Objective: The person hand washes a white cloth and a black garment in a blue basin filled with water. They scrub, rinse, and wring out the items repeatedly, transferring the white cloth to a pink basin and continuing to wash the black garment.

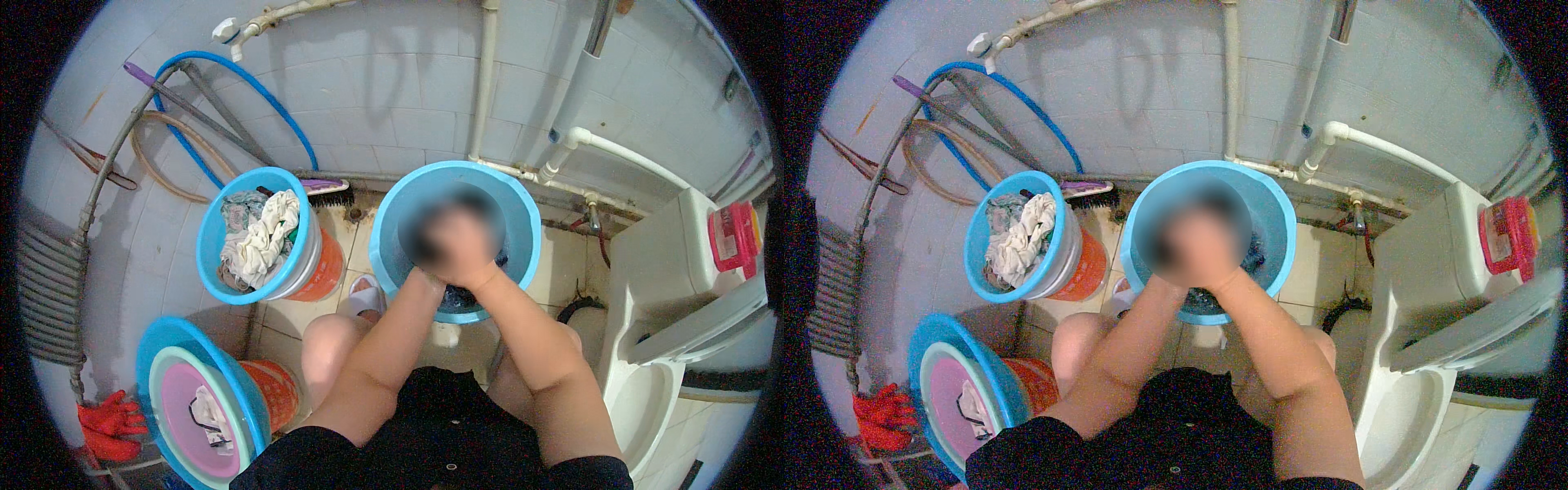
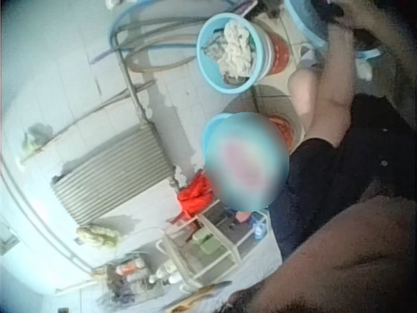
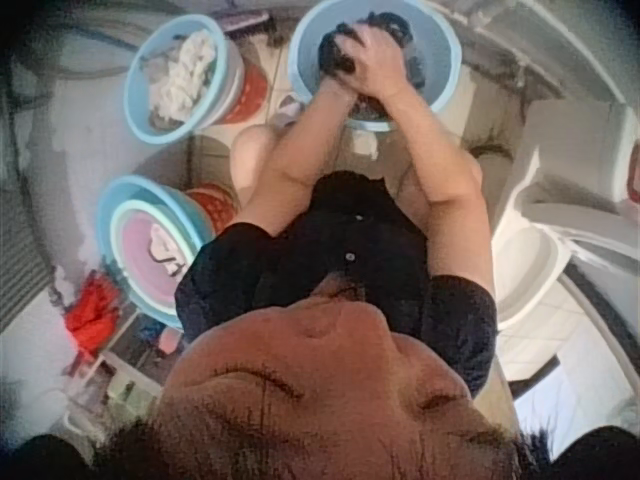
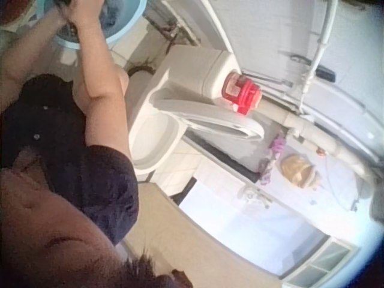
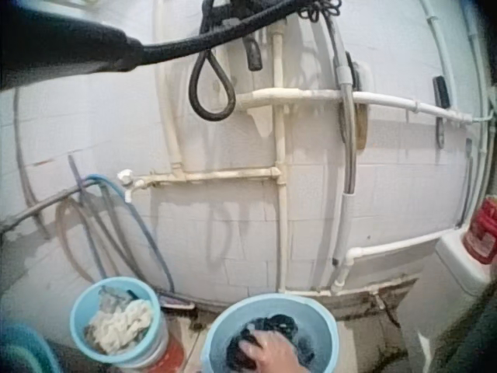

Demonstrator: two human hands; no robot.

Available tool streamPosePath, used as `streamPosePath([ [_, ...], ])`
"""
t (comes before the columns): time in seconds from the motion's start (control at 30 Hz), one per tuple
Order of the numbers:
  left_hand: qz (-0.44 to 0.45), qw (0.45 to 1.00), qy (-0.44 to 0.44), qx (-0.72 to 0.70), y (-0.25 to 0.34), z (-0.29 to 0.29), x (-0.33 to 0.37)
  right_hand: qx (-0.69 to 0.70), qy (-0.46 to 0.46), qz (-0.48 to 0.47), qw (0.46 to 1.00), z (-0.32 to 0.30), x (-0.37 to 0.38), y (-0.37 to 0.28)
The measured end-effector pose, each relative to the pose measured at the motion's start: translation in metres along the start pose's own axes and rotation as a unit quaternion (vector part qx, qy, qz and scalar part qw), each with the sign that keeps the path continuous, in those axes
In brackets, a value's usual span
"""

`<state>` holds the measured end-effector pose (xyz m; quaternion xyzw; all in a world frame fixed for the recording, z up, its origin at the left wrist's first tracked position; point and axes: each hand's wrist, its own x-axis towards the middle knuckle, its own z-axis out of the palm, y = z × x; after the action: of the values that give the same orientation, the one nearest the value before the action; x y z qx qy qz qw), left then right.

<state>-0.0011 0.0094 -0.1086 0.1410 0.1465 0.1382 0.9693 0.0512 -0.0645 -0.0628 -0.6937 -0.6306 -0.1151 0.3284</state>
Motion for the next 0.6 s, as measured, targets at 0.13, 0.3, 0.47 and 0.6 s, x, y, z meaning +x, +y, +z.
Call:
streamPosePath([
  [0.13,-0.002,0.997,0.079,-0.008,-0.016,-0.023,0.008,-0.004,-0.048,0.286,0.957,-0.001,0.017,0.022],
  [0.3,-0.033,0.986,0.091,0.133,-0.01,-0.027,0.003,-0.009,-0.006,0.34,0.94,-0.031,-0.003,0.068],
  [0.47,0.382,0.59,-0.137,0.698,0.031,0.051,-0.037,0.165,-0.261,0.357,0.882,-0.046,-0.046,0.095],
  [0.6,0.49,0.483,-0.119,0.715,0.04,0.129,-0.058,0.239,-0.275,0.18,0.914,-0.04,-0.081,0.047],
])
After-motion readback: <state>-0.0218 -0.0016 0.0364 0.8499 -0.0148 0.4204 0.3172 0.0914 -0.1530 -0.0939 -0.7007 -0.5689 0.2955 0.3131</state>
